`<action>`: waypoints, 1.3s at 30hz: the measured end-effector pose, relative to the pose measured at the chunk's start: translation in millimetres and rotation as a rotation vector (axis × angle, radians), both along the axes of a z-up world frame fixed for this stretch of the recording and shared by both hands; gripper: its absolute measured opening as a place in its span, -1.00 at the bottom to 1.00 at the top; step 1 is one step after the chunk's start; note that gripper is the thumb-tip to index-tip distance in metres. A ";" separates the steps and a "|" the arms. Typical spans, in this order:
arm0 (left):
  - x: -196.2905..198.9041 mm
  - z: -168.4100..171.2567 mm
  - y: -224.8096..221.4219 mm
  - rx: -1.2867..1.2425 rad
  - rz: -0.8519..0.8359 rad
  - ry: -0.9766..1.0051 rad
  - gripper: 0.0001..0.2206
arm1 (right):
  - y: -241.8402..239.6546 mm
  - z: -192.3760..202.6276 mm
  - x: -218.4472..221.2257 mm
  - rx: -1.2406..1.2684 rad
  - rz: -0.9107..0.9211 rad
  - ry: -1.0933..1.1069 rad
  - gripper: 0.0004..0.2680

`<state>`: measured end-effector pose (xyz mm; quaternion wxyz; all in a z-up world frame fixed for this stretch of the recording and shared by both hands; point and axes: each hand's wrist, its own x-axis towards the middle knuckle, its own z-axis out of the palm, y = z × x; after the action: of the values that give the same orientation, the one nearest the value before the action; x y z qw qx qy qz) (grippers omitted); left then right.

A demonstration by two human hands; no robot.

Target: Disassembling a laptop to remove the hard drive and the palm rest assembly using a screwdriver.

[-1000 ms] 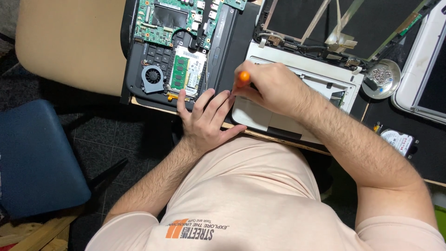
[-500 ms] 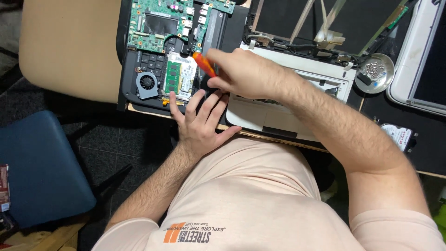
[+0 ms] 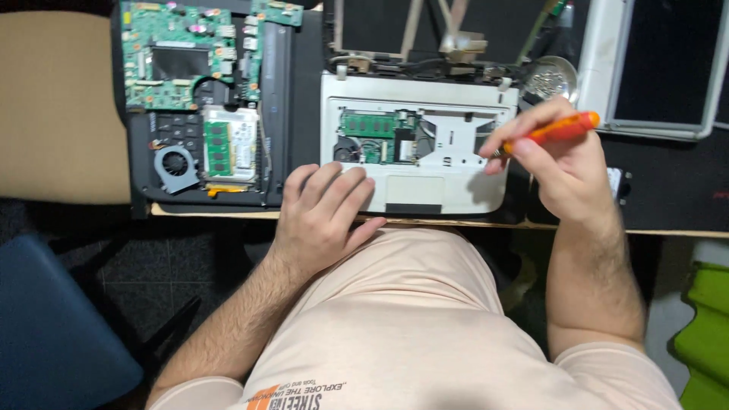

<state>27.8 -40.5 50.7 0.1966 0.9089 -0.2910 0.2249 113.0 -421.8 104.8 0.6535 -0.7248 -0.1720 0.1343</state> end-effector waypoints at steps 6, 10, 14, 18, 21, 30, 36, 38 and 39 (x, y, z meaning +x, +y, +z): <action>29.5 9.1 -44.9 0.279 -0.150 0.044 -0.20 | -23.8 -28.4 -39.2 -0.073 -0.376 -0.125 -0.96; 41.5 -5.6 -79.2 0.177 -0.221 0.054 -0.29 | -40.8 -67.2 -40.2 -0.190 -0.457 -0.300 -0.85; 50.6 -7.8 -98.9 0.188 -0.277 0.076 -0.33 | -28.5 -65.3 -42.8 -0.199 -0.588 -0.318 -0.82; 53.3 -7.7 -108.5 0.205 -0.276 0.090 -0.32 | -22.4 -67.0 -42.6 -0.226 -0.631 -0.290 -0.79; 53.0 -13.7 -111.8 0.173 -0.266 0.037 -0.41 | -23.3 -69.1 -41.8 -0.207 -0.623 -0.267 -0.79; 53.6 -24.6 -113.0 0.124 -0.288 0.042 -0.43 | -18.5 -57.5 -40.8 -0.447 -0.554 -0.389 -0.76; 52.8 -31.8 -114.4 0.109 -0.290 0.037 -0.47 | -18.8 -37.4 -35.0 -0.631 -0.470 -0.382 -0.76; 53.0 -30.7 -115.0 0.107 -0.290 0.026 -0.48 | -24.1 -37.4 -32.8 -0.555 -0.496 -0.287 -0.77; 53.8 -30.0 -115.0 0.106 -0.291 0.014 -0.50 | -26.4 -37.5 -30.9 -0.476 -0.522 -0.193 -0.78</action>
<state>81.6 -155.5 20.7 0.1807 0.8677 -0.4299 0.1721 82.1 -448.2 67.2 0.4594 -0.8855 -0.0060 -0.0695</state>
